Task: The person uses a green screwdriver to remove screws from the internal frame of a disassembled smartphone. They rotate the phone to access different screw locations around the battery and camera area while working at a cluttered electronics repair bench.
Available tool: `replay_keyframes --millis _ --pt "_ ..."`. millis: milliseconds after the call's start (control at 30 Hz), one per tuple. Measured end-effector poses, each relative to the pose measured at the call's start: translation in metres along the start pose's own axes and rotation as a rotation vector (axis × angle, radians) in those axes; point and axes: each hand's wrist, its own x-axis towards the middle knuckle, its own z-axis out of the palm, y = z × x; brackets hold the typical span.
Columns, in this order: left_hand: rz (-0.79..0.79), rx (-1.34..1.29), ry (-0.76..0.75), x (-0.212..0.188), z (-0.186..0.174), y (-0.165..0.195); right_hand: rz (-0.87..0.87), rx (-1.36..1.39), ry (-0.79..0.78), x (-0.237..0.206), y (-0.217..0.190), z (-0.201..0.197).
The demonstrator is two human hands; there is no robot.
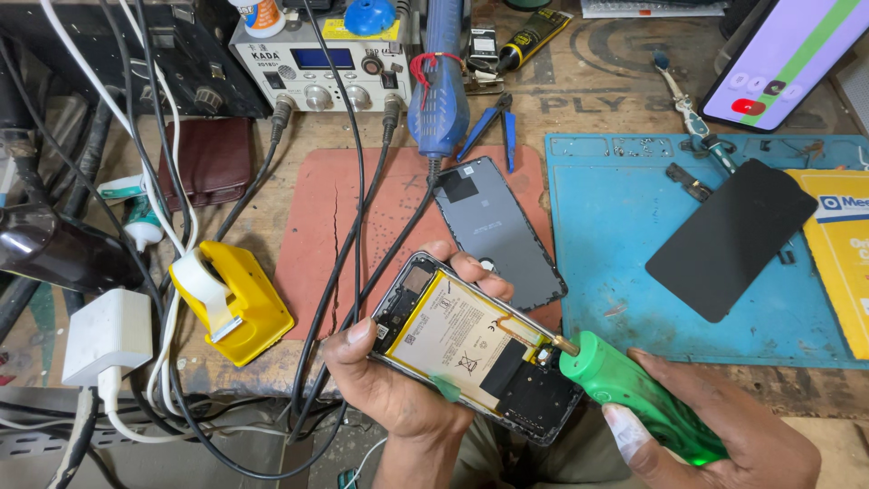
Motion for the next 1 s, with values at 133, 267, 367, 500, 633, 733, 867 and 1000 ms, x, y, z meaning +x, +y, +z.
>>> replay_keyframes --millis 133,267,367,500,633,733,867,1000 --pt "-0.014 0.009 0.013 -0.001 0.001 0.0 -0.019 -0.002 -0.051 0.0 0.013 -0.007" --pt "-0.008 0.011 0.018 0.0 0.0 0.001 -0.026 0.047 -0.072 -0.001 0.023 -0.01" --pt "-0.004 0.011 0.012 0.0 0.0 0.0 -0.069 0.051 -0.051 -0.004 0.024 -0.01" --pt "0.008 0.035 0.024 0.0 0.0 0.0 -0.034 0.01 -0.044 -0.007 0.022 -0.011" --pt "-0.004 0.005 0.031 -0.001 0.001 0.001 -0.013 0.033 -0.038 -0.009 0.022 -0.009" --pt "0.011 0.046 0.04 -0.001 0.001 0.0 0.063 -0.014 -0.013 -0.01 0.024 -0.007" --pt "0.0 0.049 0.034 -0.003 -0.001 0.001 -0.021 0.021 -0.042 -0.008 0.027 -0.01" --pt "-0.055 0.081 0.051 -0.002 -0.005 0.005 -0.046 -0.016 -0.02 -0.002 0.023 -0.014"
